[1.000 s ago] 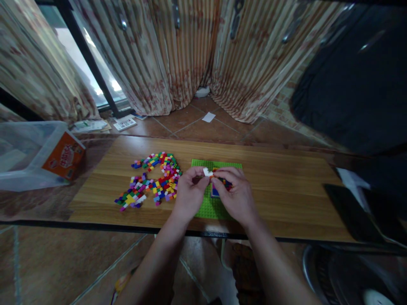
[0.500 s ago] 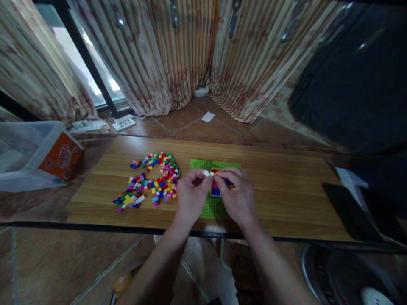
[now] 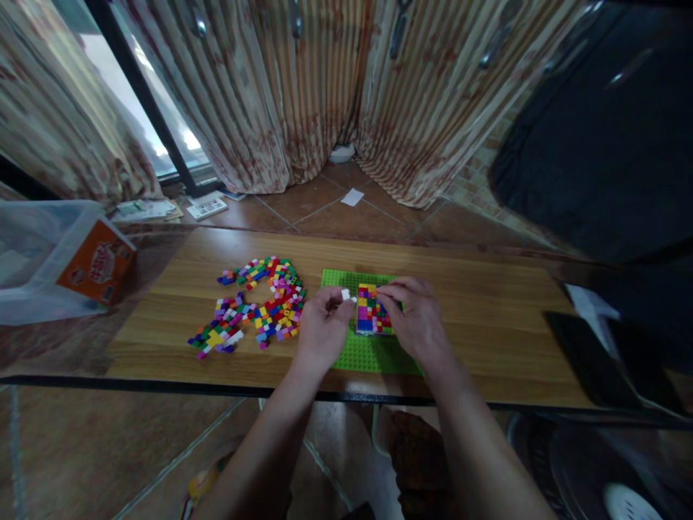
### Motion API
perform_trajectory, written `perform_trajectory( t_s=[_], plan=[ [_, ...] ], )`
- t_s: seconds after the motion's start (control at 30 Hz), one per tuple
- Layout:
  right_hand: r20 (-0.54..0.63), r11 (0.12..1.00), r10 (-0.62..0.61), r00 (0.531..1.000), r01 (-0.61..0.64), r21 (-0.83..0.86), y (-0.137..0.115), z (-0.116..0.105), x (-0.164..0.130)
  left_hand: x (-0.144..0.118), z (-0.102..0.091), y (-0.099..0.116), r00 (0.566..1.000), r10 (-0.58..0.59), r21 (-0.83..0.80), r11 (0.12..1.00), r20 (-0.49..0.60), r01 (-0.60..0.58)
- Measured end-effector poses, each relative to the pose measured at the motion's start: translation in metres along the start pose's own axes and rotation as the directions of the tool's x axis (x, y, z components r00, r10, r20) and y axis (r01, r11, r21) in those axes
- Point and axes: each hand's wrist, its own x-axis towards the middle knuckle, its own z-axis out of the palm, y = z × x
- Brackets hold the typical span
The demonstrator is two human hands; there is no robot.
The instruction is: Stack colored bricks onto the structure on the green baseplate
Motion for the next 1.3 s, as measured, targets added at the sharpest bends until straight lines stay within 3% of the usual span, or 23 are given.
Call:
perform_trajectory(
  t_s=[0.37, 0.6, 0.77, 0.87, 1.0, 1.3],
  plan=[
    [0.057, 0.988, -0.093, 0.994, 0.099, -0.121, -0.001, -0.001, 0.006, -0.005, -0.001, 0.008, 0.998, 0.002, 0.117, 0.993, 0.058, -0.009],
    [0.105, 0.963, -0.194, 0.975, 0.210, -0.170, 0.006, -0.004, 0.008, -0.004, -0.001, 0.009, 0.997, -0.008, 0.097, 0.995, 0.081, 0.000],
    [0.104, 0.959, -0.198, 0.975, 0.215, -0.183, 0.005, -0.004, 0.007, -0.004, 0.000, 0.007, 0.997, -0.008, 0.096, 0.995, 0.081, 0.000],
    [0.058, 0.983, -0.128, 0.990, 0.134, -0.129, 0.004, -0.002, 0.006, -0.005, 0.000, 0.009, 0.997, -0.016, 0.090, 0.996, 0.081, 0.009],
    [-0.033, 0.996, 0.044, 0.998, -0.042, 0.073, 0.002, 0.004, 0.005, -0.005, -0.001, 0.012, 0.997, -0.021, 0.096, 0.995, 0.077, 0.013],
    [-0.029, 0.885, 0.346, 0.938, -0.316, 0.341, 0.005, 0.013, 0.006, -0.004, -0.001, 0.010, 0.997, 0.005, 0.121, 0.993, 0.082, -0.015]
  ],
)
